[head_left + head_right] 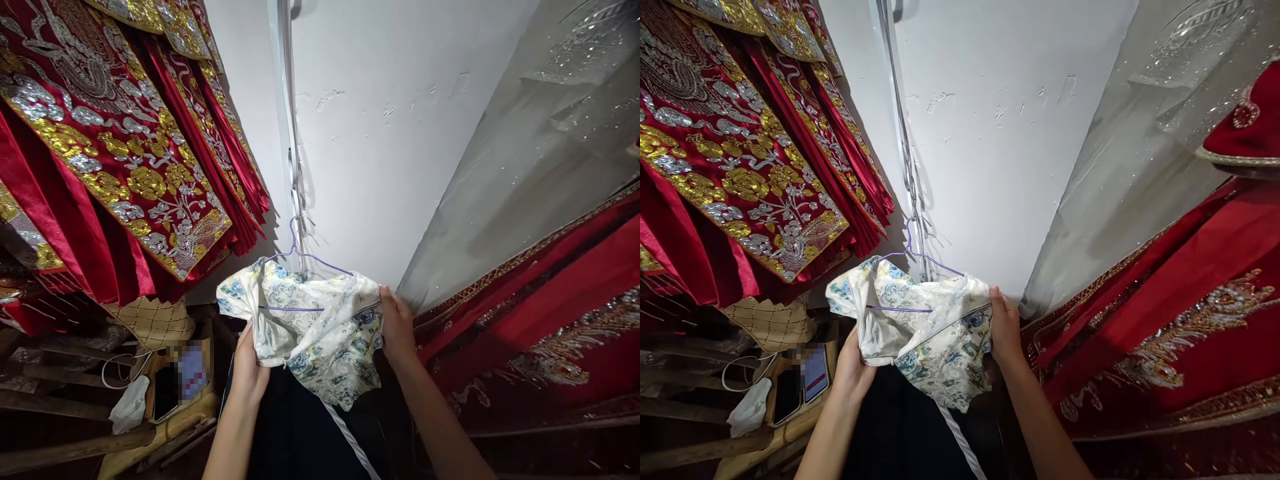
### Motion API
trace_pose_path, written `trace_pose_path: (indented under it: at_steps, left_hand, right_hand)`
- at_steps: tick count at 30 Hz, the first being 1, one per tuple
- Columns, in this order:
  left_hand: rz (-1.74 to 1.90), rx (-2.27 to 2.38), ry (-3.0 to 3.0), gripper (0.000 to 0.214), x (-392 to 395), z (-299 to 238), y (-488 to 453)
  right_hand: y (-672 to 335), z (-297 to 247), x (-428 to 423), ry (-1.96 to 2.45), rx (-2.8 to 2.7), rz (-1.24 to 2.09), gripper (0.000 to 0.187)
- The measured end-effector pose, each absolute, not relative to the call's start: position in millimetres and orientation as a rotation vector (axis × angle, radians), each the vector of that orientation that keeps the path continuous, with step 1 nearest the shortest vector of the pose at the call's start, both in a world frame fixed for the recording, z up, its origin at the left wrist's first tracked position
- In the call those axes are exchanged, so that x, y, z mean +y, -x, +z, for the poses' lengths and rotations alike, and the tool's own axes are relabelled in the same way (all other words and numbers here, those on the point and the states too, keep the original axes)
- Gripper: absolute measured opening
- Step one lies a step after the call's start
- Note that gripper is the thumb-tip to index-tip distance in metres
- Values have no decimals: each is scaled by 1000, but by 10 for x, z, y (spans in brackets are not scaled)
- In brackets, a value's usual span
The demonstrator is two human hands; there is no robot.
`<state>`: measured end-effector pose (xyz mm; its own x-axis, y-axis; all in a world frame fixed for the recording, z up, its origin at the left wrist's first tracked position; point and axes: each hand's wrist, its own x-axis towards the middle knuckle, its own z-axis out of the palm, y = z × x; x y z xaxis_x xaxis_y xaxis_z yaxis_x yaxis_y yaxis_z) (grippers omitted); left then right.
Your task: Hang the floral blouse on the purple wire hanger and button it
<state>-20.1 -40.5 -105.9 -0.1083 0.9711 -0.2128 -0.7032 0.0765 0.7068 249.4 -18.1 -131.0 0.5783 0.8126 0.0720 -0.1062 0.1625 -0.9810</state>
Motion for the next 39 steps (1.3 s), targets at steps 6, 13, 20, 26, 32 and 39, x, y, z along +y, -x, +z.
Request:
trace_pose_path:
  at_steps: [6,13,20,26,32,39]
  left_hand:
    - [1409,782,-298,29,-610,-1231,158]
    - [1255,814,-347,28,-912,-1284,37]
    - [1271,917,-358,32,-953,-1251,153]
    - [1261,924,-392,33,-986,-1309,129]
    - [1253,930,-408,26,-1025,-1313,114]
    - [1232,928,-431,23,-1028,-1268,103]
  right_hand:
    - [-2260,-1681,-493,1430,-644,108,52]
    - [-1597,-1842,-794,1288,-1241,1405,61]
    - [-1219,-1867,-828,1130,-1378,1796,62]
    - [-1329,-1881,-877,940,-1323,1831,62]
    - [-1389,-1849,-909,1011,-1295,1730,49]
    - [-1391,-1808,-905,1027,-1320,1755,28]
